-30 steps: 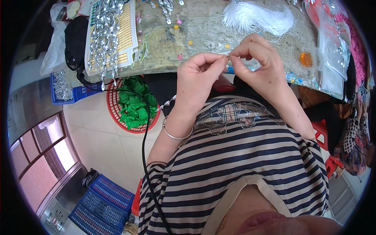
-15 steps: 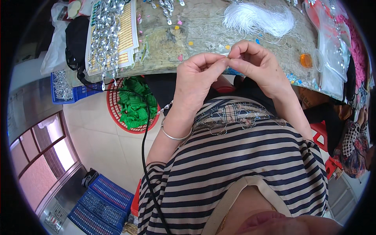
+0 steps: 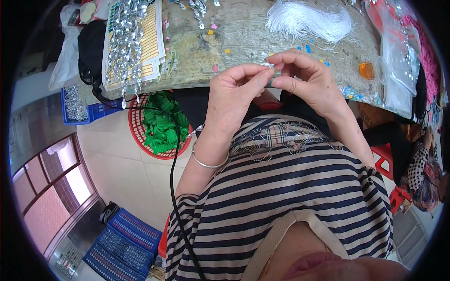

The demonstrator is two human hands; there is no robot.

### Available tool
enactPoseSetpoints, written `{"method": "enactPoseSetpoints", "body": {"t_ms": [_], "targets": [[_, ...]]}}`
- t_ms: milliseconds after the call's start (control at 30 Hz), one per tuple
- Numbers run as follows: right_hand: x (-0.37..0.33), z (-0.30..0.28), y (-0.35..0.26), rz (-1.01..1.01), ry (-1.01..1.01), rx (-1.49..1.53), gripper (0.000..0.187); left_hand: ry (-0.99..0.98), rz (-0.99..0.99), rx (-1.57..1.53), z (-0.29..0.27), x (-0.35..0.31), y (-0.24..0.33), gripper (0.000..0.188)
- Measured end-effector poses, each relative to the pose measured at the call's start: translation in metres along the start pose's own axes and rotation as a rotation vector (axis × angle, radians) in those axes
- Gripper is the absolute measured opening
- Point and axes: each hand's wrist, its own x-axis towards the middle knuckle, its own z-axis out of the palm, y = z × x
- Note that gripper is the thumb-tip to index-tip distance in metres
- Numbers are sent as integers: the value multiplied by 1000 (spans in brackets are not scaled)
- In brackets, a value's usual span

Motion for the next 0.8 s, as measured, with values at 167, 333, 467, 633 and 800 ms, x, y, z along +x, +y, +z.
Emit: {"method": "enactPoseSetpoints", "body": {"t_ms": [167, 333, 467, 633, 800], "targets": [[3, 1, -4, -46, 0, -133, 21, -108, 2, -88, 0, -1, 3, 12], [3, 2, -7, -8, 1, -40, 18, -94, 47, -31, -2, 0, -1, 12], [6, 0, -1, -34, -12, 40, 13, -81, 9, 30, -3, -1, 1, 14], [8, 0, 2, -44, 5, 115, 10, -47, 22, 98, -2, 0, 1, 14], [13, 2, -2, 28, -3, 269, 15, -38, -54, 60, -2, -1, 5, 15]]}}
